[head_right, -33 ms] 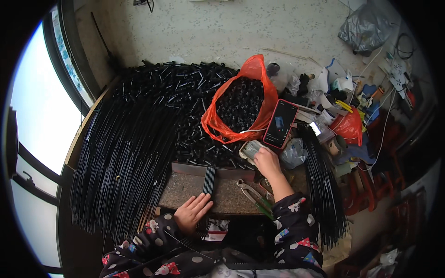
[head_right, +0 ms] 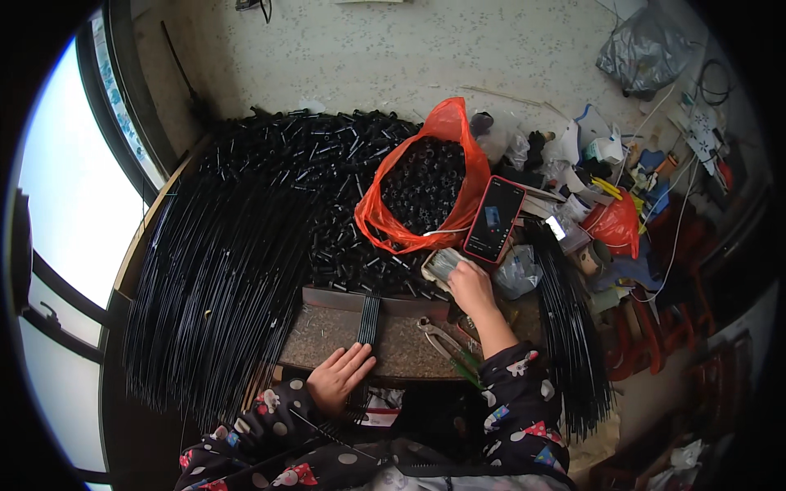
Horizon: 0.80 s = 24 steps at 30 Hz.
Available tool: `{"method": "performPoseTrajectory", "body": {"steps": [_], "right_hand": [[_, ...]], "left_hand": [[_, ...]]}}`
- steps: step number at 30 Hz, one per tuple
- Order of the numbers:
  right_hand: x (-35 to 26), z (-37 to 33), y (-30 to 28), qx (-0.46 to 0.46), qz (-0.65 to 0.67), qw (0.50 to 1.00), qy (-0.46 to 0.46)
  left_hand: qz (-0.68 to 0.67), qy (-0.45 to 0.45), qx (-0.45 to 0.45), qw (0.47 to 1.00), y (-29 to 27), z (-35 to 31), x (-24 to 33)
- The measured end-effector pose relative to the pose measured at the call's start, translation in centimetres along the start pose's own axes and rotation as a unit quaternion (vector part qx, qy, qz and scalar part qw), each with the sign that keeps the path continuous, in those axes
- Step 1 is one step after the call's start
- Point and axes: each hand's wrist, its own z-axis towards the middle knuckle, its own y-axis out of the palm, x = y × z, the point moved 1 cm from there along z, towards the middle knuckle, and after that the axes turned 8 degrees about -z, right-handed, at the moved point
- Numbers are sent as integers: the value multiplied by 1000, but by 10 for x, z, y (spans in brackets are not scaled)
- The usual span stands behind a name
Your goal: Assembling black cables by attaching small plastic components to the ends using a specialized crimping tool.
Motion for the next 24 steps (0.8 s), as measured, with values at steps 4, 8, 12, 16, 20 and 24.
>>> {"method": "performPoseTrajectory", "body": {"steps": [4, 8, 12, 16, 20, 24], "right_hand": [[-5, -1, -4, 80, -12, 997, 5], [-48, 8, -10, 68, 109, 991, 25], [-80, 3, 10, 14, 163, 984, -67], [-88, 5, 16, -21, 143, 988, -48], [-89, 6, 18, -36, 139, 989, -44], [-90, 7, 19, -11, 145, 988, -50]], "left_hand": [[14, -4, 39, 999, 9, -6, 4], [-28, -14, 50, 998, 9, -10, 1], [-1, -6, 40, 999, 8, -3, 1], [-20, -11, 35, 999, 10, -6, -2], [-32, -11, 28, 999, 8, -6, -2], [-46, -5, 18, 999, 6, -4, -2]]}}
